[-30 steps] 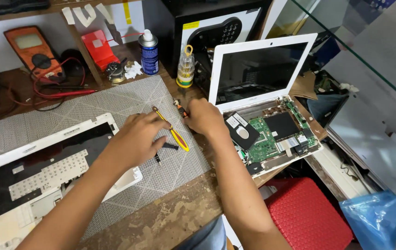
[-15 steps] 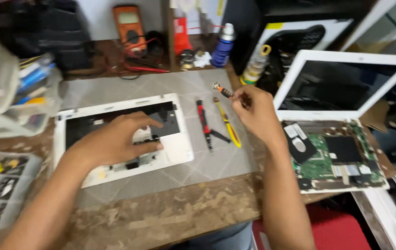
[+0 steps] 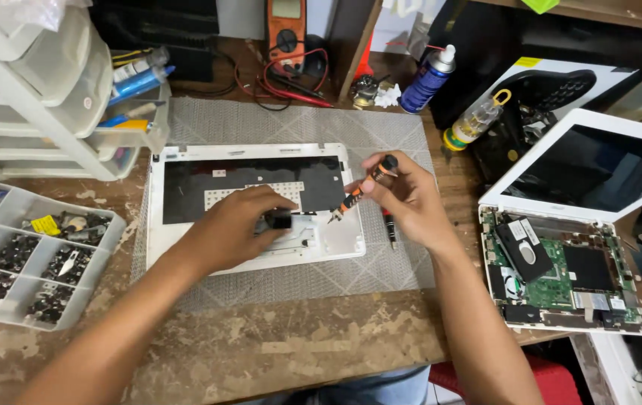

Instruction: The person works on a disassembled laptop, unscrewing the hard drive caddy bracket with a screwdriver and handling the hard drive. They lift the drive out of its bracket, reposition it, and continue driving screws on the laptop's bottom cover.

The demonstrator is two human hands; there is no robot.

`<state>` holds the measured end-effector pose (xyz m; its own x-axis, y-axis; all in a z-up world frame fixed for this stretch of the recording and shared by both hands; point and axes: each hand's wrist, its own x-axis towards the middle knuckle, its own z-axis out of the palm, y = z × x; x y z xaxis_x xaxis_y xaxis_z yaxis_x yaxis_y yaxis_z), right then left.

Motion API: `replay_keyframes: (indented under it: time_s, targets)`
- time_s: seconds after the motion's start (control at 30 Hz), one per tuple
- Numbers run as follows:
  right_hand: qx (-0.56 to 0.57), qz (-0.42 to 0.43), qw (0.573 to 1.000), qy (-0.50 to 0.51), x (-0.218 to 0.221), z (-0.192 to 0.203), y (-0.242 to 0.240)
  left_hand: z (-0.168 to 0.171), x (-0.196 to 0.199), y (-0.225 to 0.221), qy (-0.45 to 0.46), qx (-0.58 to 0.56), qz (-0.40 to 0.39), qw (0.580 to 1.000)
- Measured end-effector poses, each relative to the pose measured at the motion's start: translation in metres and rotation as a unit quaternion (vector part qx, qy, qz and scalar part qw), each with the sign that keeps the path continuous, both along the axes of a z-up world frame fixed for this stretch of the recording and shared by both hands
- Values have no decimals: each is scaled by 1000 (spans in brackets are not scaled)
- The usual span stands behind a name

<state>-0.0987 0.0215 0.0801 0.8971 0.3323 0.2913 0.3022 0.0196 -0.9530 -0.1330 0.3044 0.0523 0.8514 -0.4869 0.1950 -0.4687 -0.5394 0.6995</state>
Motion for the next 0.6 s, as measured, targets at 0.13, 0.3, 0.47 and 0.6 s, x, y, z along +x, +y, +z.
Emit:
replay_keyframes:
  time_s: [0.13, 0.3, 0.47, 0.6]
  targets:
    - [14, 5, 1000, -23, 2, 6, 26, -17, 2, 1, -54, -32, 51, 997]
    - [51, 44, 995, -79, -9, 19, 59, -30, 11, 6, -159, 1, 85, 984]
    - [22, 91, 988, -123, -23, 17, 90, 0, 8, 15, -94, 8, 43, 995]
    - [6, 84, 985, -150, -30, 18, 106, -3, 11, 25, -76, 30, 27, 996]
